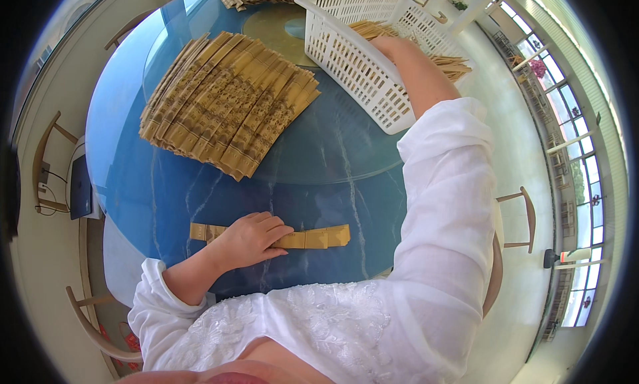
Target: The person assembles bamboo fans by inserting thin bamboo sticks into slots on folded bamboo sheets. The person repeatedly picks up a bamboo sheet, inserts a stick, and places the assembled unit on the table.
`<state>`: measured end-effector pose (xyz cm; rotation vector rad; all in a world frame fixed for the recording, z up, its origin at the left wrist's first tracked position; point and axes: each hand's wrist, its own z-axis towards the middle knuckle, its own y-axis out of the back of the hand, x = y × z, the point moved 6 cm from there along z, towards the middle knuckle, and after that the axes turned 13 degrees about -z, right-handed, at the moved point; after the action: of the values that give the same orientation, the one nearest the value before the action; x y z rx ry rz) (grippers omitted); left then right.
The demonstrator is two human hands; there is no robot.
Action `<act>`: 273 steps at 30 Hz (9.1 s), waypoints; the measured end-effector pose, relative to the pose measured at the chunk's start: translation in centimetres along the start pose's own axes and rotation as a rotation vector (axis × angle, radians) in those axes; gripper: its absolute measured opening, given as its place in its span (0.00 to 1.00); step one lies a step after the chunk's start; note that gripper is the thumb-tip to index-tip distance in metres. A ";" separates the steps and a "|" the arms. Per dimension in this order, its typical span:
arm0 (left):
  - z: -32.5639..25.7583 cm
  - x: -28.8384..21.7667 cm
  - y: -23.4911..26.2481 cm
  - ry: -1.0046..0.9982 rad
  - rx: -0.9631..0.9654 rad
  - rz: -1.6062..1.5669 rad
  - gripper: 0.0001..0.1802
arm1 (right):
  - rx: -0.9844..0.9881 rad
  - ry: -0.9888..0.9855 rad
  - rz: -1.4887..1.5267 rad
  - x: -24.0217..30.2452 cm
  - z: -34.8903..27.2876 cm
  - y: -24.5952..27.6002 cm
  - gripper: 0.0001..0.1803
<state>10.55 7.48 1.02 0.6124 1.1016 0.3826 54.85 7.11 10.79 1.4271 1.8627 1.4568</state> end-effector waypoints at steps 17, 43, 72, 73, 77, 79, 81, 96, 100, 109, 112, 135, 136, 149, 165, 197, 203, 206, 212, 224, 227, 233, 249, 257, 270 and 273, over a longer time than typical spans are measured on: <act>-0.5 0.6 0.0 0.037 0.017 0.060 0.23 | 0.067 -0.188 0.167 -2.7 1.5 -1.3 0.19; -1.4 0.5 1.5 -0.013 0.011 0.017 0.21 | -0.702 0.379 -0.573 1.3 0.2 4.8 0.17; -2.5 -5.0 -1.9 0.486 -0.085 -1.081 0.13 | 0.155 0.506 0.797 5.1 -32.6 -19.6 0.11; -2.5 -4.9 -2.2 0.493 -0.092 -1.087 0.13 | 0.145 0.526 0.802 5.0 -32.6 -19.8 0.11; -2.6 -4.6 -2.5 0.507 -0.043 -1.046 0.13 | 0.113 0.549 0.797 3.9 -32.8 -20.1 0.12; -2.1 -4.9 -2.1 0.516 -0.027 -1.022 0.13 | 0.125 0.516 0.864 2.6 -32.4 -20.4 0.14; -1.7 -4.7 -1.8 0.475 -0.122 -0.988 0.13 | -0.029 0.489 1.000 0.7 -32.9 -19.8 0.13; 1.6 -3.8 -3.8 -0.031 -0.111 0.084 0.11 | -0.509 0.155 1.408 -15.1 -34.5 -19.8 0.13; 2.6 -2.9 -4.6 -0.008 -0.051 0.086 0.12 | -0.512 0.188 1.436 -16.1 -34.1 -20.0 0.13; 3.5 -2.5 -4.9 0.051 -0.011 0.035 0.11 | -0.545 0.102 1.447 -18.1 -33.1 -21.0 0.11; 3.7 -2.5 -5.1 0.057 -0.017 0.023 0.11 | -0.547 0.094 1.453 -18.5 -32.8 -21.3 0.11; 4.6 -1.8 -4.9 0.144 0.086 -0.136 0.11 | -0.560 0.095 1.360 -17.6 -32.8 -21.2 0.10; 4.6 -1.8 -4.9 0.149 0.087 -0.141 0.11 | -0.552 0.099 1.351 -17.4 -32.9 -21.1 0.10; 4.6 -0.9 -5.1 0.167 0.069 -0.231 0.11 | -0.581 0.161 1.251 -16.6 -34.0 -20.2 0.09; 4.8 -0.6 -5.0 0.171 0.048 -0.302 0.08 | -0.507 0.161 1.223 -15.4 -34.2 -20.7 0.09; 3.8 -3.7 -2.2 0.338 0.031 -0.507 0.08 | -0.201 0.289 1.337 -9.2 -34.7 -22.7 0.08; 2.2 -2.8 -1.3 0.450 -0.132 -0.526 0.10 | -0.274 0.321 1.363 -9.0 -34.5 -22.4 0.08; 0.6 -1.3 -0.9 0.572 -0.054 -0.462 0.10 | -0.296 0.336 1.383 -9.6 -34.5 -22.1 0.09; 0.3 -1.0 -1.7 0.583 0.045 -0.572 0.11 | -0.269 0.323 1.381 -9.5 -34.4 -22.2 0.09; 1.4 -3.6 -1.0 0.600 -0.097 -0.611 0.08 | -0.101 0.298 1.448 -6.9 -34.0 -23.3 0.08; 0.9 -3.0 -0.8 0.557 -0.122 -0.581 0.08 | -0.207 0.305 1.505 -8.1 -34.0 -22.3 0.09; 1.0 -3.1 -0.5 0.521 -0.152 -0.559 0.08 | -0.377 0.308 1.490 -10.0 -34.1 -21.0 0.10; 2.4 -4.3 -0.4 0.473 -0.162 -0.506 0.07 | -0.117 0.277 1.359 -5.8 -33.8 -23.9 0.08; 2.1 -4.7 0.1 0.443 -0.180 -0.479 0.07 | -0.104 0.305 1.353 -6.1 -33.7 -24.0 0.09; 2.4 -4.6 -0.6 0.438 -0.179 -0.497 0.07 | -0.052 0.300 1.396 -5.4 -34.2 -24.9 0.09; 2.3 -4.5 -0.7 0.449 -0.190 -0.522 0.07 | -0.045 0.275 1.394 -5.3 -34.2 -25.2 0.10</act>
<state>10.76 3.77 4.47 0.0514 1.5801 0.1666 18.54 -13.07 0.66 2.8101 0.7241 2.2480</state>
